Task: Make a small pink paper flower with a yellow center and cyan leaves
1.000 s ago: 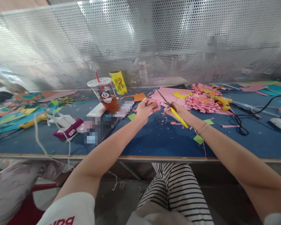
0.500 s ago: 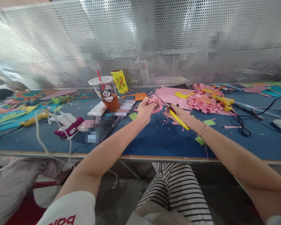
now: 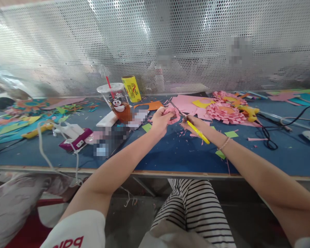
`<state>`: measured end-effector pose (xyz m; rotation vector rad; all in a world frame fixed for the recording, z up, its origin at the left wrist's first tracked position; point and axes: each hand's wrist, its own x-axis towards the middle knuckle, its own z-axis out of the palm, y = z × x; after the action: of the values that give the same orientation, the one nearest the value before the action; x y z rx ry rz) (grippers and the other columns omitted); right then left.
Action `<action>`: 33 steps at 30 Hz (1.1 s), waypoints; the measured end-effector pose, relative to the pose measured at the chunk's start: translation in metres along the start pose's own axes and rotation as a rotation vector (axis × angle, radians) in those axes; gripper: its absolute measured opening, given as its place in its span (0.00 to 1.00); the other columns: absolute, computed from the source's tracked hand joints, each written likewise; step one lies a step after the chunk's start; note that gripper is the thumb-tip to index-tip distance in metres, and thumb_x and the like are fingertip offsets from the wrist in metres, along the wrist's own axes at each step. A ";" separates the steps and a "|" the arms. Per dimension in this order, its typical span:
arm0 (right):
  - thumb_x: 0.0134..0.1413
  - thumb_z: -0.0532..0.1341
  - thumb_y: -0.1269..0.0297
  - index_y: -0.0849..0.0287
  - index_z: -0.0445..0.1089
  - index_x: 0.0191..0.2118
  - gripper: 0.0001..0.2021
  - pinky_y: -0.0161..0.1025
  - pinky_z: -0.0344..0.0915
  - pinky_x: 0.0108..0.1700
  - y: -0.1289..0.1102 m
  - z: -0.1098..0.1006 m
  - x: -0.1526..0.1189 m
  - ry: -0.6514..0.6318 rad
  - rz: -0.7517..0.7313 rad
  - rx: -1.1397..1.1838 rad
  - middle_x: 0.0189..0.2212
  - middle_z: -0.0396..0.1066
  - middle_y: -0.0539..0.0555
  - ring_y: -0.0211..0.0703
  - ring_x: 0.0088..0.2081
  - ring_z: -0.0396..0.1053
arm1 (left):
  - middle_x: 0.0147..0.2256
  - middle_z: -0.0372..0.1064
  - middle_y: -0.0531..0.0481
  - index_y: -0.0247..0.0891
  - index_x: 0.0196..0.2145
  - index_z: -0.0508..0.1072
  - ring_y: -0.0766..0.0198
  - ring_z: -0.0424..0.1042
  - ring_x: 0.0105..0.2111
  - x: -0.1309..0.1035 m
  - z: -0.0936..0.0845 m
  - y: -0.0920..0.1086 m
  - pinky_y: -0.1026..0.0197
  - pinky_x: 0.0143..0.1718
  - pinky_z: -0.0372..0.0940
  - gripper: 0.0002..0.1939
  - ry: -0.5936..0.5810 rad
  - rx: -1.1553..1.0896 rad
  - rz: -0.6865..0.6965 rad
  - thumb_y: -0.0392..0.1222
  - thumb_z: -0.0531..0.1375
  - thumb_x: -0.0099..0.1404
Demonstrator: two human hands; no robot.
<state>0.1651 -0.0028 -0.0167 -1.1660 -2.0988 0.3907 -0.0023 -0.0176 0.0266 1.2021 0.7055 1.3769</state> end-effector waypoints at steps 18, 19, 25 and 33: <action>0.45 0.56 0.56 0.60 0.65 0.24 0.11 0.35 0.53 0.27 -0.013 -0.016 0.002 0.014 0.076 -0.134 0.18 0.62 0.50 0.37 0.21 0.59 | 0.23 0.69 0.49 0.32 0.25 0.71 0.70 0.68 0.23 0.012 -0.008 0.000 0.66 0.27 0.65 0.07 -0.051 -0.011 0.007 0.36 0.64 0.46; 0.45 0.56 0.56 0.60 0.65 0.24 0.11 0.34 0.53 0.26 -0.012 -0.017 0.002 0.013 0.080 -0.122 0.18 0.62 0.50 0.37 0.21 0.59 | 0.23 0.69 0.49 0.31 0.25 0.71 0.71 0.68 0.23 0.012 -0.008 0.002 0.67 0.26 0.64 0.07 -0.053 0.002 0.002 0.35 0.64 0.46; 0.44 0.56 0.56 0.60 0.66 0.22 0.11 0.33 0.52 0.24 -0.013 -0.021 0.002 0.000 0.072 -0.115 0.16 0.60 0.49 0.36 0.20 0.58 | 0.21 0.69 0.50 0.31 0.23 0.71 0.71 0.67 0.21 0.011 -0.006 0.013 0.67 0.24 0.62 0.05 -0.061 0.073 -0.050 0.31 0.64 0.44; 0.45 0.55 0.58 0.61 0.66 0.21 0.12 0.33 0.52 0.24 -0.018 -0.025 0.001 -0.009 0.032 -0.169 0.15 0.60 0.50 0.36 0.20 0.58 | 0.22 0.69 0.50 0.30 0.25 0.70 0.71 0.68 0.22 0.016 -0.012 0.008 0.66 0.26 0.64 0.08 -0.005 0.074 -0.053 0.32 0.65 0.44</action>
<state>0.1710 -0.0130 0.0113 -1.2982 -2.1564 0.2378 -0.0135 -0.0014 0.0345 1.2361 0.7854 1.3130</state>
